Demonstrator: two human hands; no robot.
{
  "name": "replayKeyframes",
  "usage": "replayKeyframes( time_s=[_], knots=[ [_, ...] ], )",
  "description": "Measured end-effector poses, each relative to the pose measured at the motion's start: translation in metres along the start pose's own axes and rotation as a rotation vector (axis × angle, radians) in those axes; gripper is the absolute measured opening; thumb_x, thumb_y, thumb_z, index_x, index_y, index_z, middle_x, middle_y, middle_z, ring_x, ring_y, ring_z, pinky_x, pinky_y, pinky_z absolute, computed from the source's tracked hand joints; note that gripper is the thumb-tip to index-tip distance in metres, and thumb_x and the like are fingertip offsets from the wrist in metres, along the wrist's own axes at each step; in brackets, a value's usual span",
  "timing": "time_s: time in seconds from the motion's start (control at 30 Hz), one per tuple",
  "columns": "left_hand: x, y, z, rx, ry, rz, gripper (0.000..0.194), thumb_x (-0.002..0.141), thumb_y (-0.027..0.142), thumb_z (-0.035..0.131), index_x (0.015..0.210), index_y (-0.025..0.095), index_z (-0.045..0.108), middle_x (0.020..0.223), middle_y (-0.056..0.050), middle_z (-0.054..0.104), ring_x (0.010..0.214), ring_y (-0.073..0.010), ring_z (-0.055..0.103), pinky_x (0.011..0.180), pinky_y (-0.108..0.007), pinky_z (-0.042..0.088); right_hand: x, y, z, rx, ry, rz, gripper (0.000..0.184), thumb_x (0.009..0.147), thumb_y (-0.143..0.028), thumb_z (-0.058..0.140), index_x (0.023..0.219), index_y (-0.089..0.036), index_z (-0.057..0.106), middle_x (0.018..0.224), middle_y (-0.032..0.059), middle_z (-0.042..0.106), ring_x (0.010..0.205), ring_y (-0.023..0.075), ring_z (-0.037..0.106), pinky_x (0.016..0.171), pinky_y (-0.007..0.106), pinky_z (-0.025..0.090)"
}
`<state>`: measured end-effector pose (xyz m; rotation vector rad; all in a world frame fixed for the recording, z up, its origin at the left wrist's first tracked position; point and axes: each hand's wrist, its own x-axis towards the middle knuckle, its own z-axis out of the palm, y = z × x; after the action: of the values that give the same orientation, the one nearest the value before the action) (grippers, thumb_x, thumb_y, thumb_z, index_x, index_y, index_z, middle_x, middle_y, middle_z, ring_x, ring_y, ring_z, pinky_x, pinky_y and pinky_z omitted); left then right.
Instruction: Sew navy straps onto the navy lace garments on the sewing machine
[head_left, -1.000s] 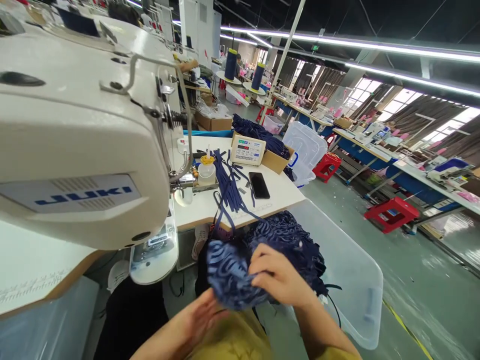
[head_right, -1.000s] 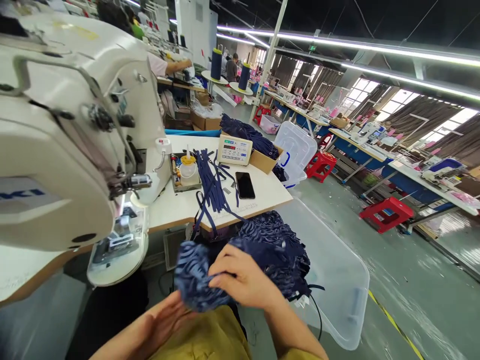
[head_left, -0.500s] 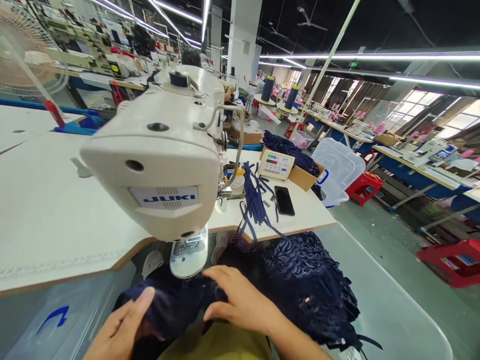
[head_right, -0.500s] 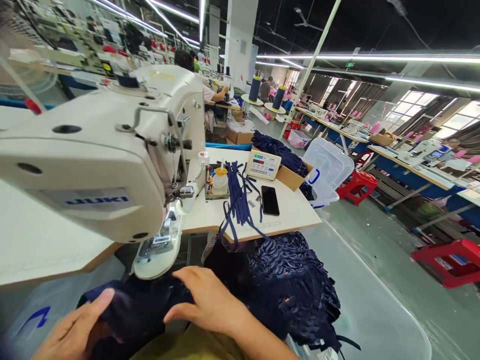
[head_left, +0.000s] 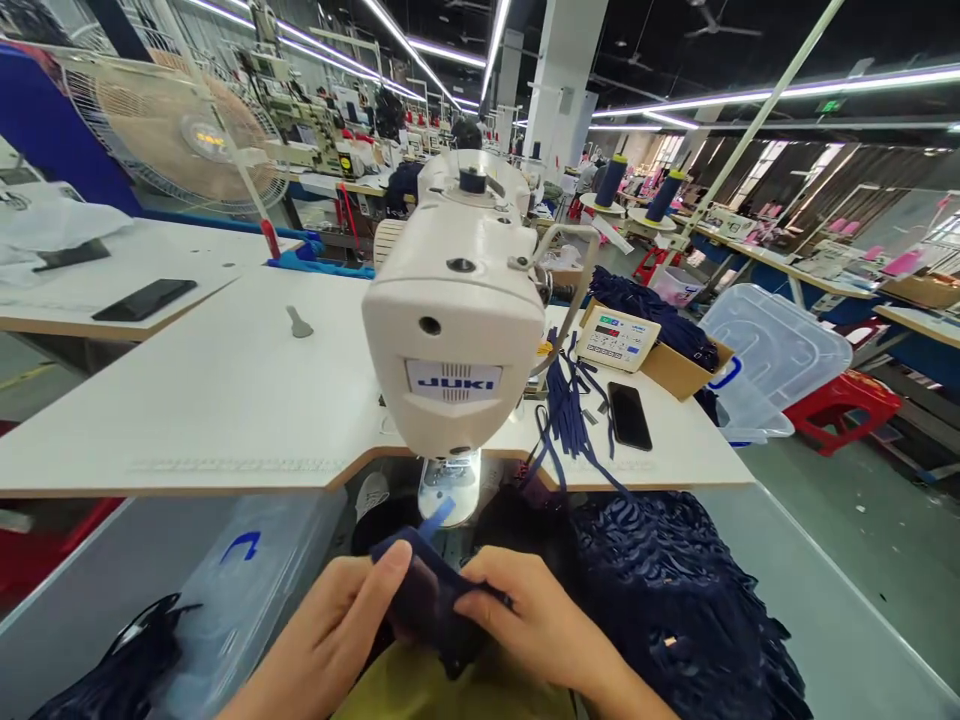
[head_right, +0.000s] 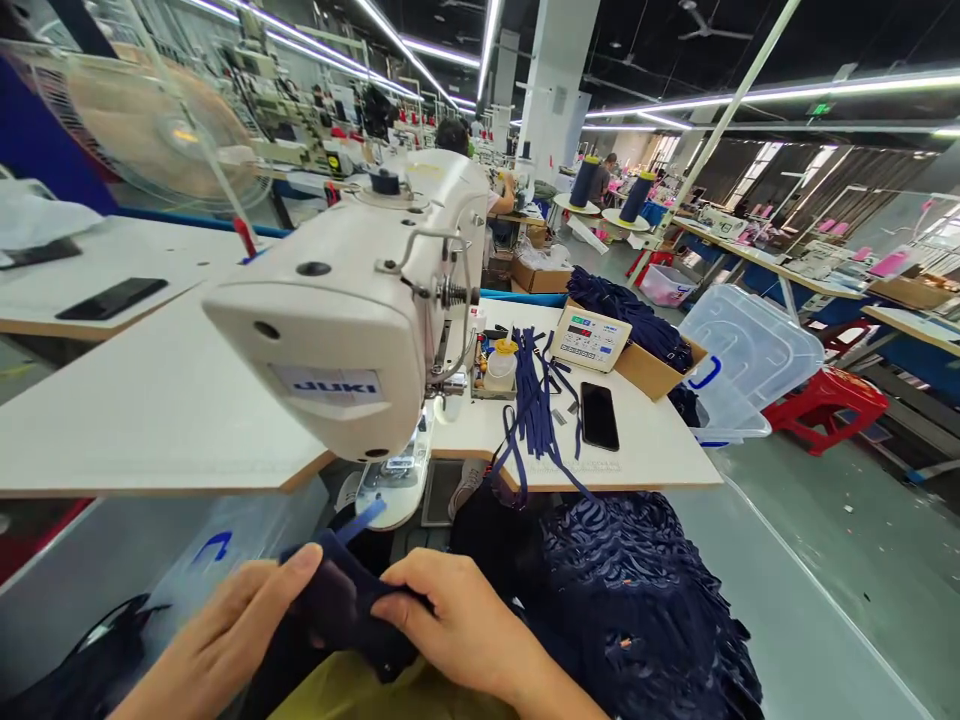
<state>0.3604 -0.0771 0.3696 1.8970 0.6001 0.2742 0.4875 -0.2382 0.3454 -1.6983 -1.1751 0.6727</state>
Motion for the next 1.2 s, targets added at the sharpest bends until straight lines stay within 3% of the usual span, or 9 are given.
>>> replayKeyframes(
  time_s=[0.23, 0.37, 0.47, 0.53, 0.6, 0.7, 0.77, 1.07, 1.2],
  knots=[
    [0.011, 0.007, 0.015, 0.03, -0.248, 0.057, 0.04, 0.086, 0.052, 0.046, 0.068, 0.02, 0.062, 0.055, 0.0, 0.063, 0.051, -0.0135, 0.056, 0.049, -0.02, 0.042, -0.001, 0.006, 0.011, 0.362, 0.097, 0.041, 0.027, 0.091, -0.039, 0.052, 0.111, -0.022, 0.059, 0.089, 0.0009, 0.065, 0.077, 0.0146, 0.059, 0.07, 0.024, 0.046],
    [0.022, 0.012, 0.02, -0.005, -0.264, -0.042, 0.044, 0.082, 0.057, 0.052, 0.062, 0.019, 0.064, 0.059, -0.002, 0.068, 0.055, -0.0157, 0.061, 0.054, -0.022, 0.047, 0.011, 0.01, 0.011, 0.306, 0.38, 0.054, 0.02, 0.087, -0.039, 0.057, 0.09, -0.02, 0.06, 0.073, -0.0019, 0.058, 0.069, 0.0127, 0.053, 0.064, 0.022, 0.042],
    [0.026, 0.007, 0.017, 0.005, -0.263, -0.097, 0.05, 0.086, 0.059, 0.044, 0.065, 0.019, 0.065, 0.06, -0.003, 0.068, 0.056, -0.0157, 0.062, 0.053, -0.022, 0.047, 0.025, 0.01, -0.001, 0.155, 0.452, 0.104, 0.019, 0.086, -0.036, 0.057, 0.079, -0.019, 0.057, 0.068, -0.0035, 0.052, 0.065, 0.0116, 0.049, 0.062, 0.022, 0.039],
    [0.026, 0.0, 0.014, 0.141, -0.212, 0.015, 0.049, 0.09, 0.055, 0.038, 0.066, 0.02, 0.063, 0.058, 0.0, 0.066, 0.054, -0.0137, 0.06, 0.051, -0.021, 0.045, 0.035, 0.01, -0.01, 0.073, 0.437, 0.124, 0.018, 0.086, -0.035, 0.056, 0.077, -0.019, 0.055, 0.067, -0.0043, 0.05, 0.064, 0.0112, 0.047, 0.062, 0.022, 0.037],
    [0.026, -0.006, 0.01, 0.349, -0.071, 0.289, 0.04, 0.092, 0.048, 0.041, 0.072, 0.021, 0.064, 0.063, 0.001, 0.067, 0.057, -0.0124, 0.061, 0.055, -0.02, 0.045, 0.044, 0.011, -0.015, 0.017, 0.412, 0.14, 0.019, 0.086, -0.034, 0.055, 0.075, -0.019, 0.053, 0.064, -0.0056, 0.046, 0.061, 0.0106, 0.044, 0.06, 0.022, 0.035],
    [0.032, -0.013, 0.008, 0.671, 0.197, 0.825, 0.022, 0.09, 0.034, 0.052, 0.103, 0.022, 0.065, 0.096, -0.002, 0.072, 0.086, -0.0153, 0.066, 0.085, -0.024, 0.046, 0.056, 0.015, -0.018, 0.046, 0.334, 0.136, 0.017, 0.086, -0.033, 0.054, 0.076, -0.02, 0.05, 0.062, -0.0069, 0.044, 0.057, 0.0098, 0.041, 0.056, 0.022, 0.033],
    [0.039, -0.019, 0.009, 0.852, 0.278, 1.026, 0.034, 0.09, 0.027, 0.054, 0.123, 0.02, 0.056, 0.117, -0.005, 0.067, 0.108, -0.0179, 0.061, 0.103, -0.029, 0.035, 0.062, 0.02, -0.019, 0.105, 0.295, 0.125, 0.015, 0.086, -0.033, 0.053, 0.081, -0.02, 0.049, 0.061, -0.0076, 0.044, 0.056, 0.0095, 0.041, 0.054, 0.022, 0.033],
    [0.046, -0.05, 0.013, 0.919, 0.271, 1.002, 0.046, 0.089, 0.014, 0.052, 0.135, 0.02, 0.045, 0.132, -0.008, 0.058, 0.127, -0.0191, 0.049, 0.113, -0.038, 0.017, 0.047, 0.033, -0.02, -0.176, 0.383, -0.175, 0.026, 0.095, -0.023, 0.045, 0.118, -0.025, 0.058, 0.096, 0.0029, 0.063, 0.089, 0.016, 0.059, 0.081, 0.028, 0.045],
    [0.041, -0.048, 0.015, 0.862, 0.179, 0.956, 0.048, 0.09, 0.007, 0.042, 0.135, 0.026, 0.046, 0.134, -0.005, 0.056, 0.128, -0.0164, 0.048, 0.113, -0.038, 0.014, 0.035, 0.041, -0.01, -0.354, 0.403, -0.174, 0.032, 0.095, -0.022, 0.046, 0.125, -0.027, 0.057, 0.096, 0.0051, 0.066, 0.088, 0.0181, 0.06, 0.08, 0.031, 0.048]
  ],
)
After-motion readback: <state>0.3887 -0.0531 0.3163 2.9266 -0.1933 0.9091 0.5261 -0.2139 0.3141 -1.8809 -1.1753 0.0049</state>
